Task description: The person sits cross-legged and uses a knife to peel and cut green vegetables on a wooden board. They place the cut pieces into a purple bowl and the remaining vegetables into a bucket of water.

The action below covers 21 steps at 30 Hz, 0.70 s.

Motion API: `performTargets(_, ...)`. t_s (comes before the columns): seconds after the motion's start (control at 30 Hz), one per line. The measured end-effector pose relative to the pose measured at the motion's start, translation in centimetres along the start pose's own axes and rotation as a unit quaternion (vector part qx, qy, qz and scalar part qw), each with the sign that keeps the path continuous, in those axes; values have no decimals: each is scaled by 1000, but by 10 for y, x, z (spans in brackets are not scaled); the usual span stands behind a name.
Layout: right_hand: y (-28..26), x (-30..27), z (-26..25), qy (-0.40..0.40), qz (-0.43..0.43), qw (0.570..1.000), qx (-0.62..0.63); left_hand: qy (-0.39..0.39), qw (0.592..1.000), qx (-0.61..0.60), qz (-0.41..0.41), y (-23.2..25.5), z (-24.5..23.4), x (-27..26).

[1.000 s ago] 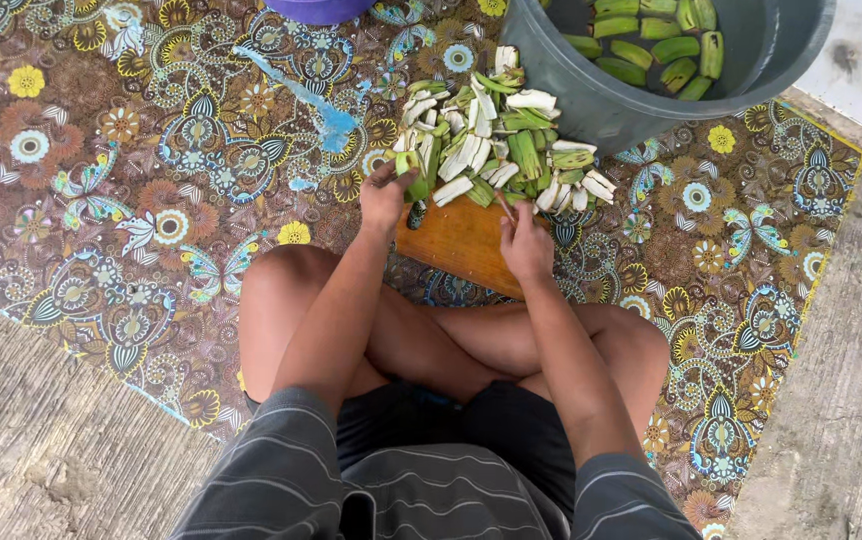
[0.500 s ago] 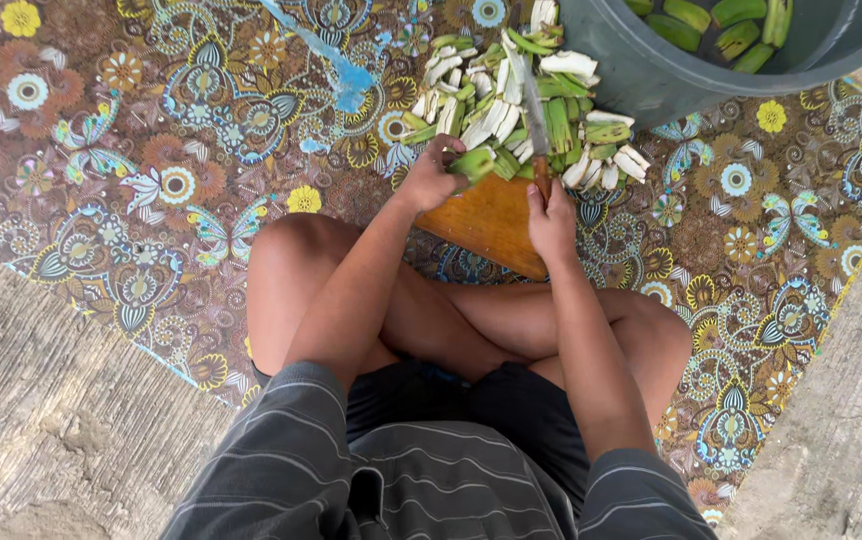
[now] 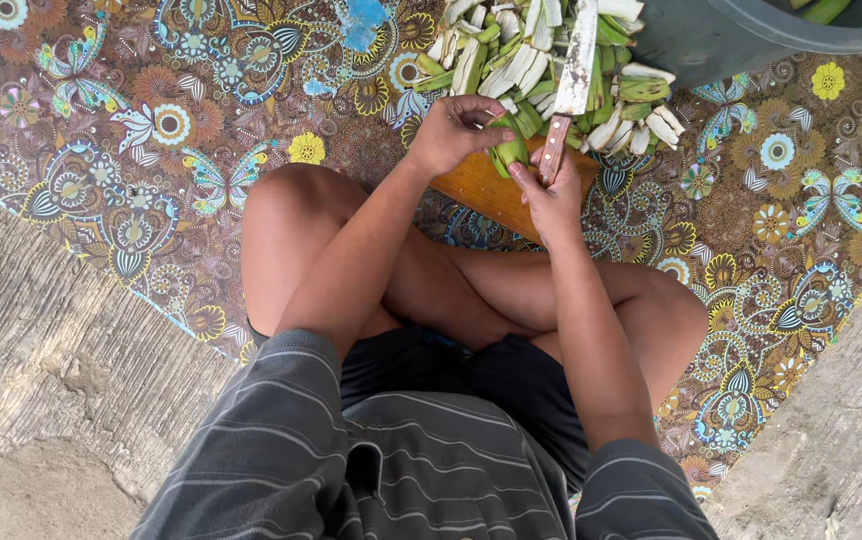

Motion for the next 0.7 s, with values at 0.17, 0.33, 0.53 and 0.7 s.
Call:
performTargets(0.17,10,4,-3,14,-28,995,92,-4,1000,10,7,-8,-2,5)
performTargets(0.33,-5,-1,-6,84,-66,994,25,8,999,31,21,-22,1,7)
performTargets(0.53,-24,-11,3,77,-120,988,-62,24,998,-53,-28,-13,6,1)
performTargets(0.7,-48,-25,12,137,-236,956,-106,-28,998,-21,59,0,32,-21)
Point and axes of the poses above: each hand's wrist, its own x-axis towards the middle knuckle, its own z-axis out of the palm, y = z × x, the point moved 3 cm from there along x, towards the middle knuckle, and after that the axes turned 2 degrees about y, right-handed, at the moved point
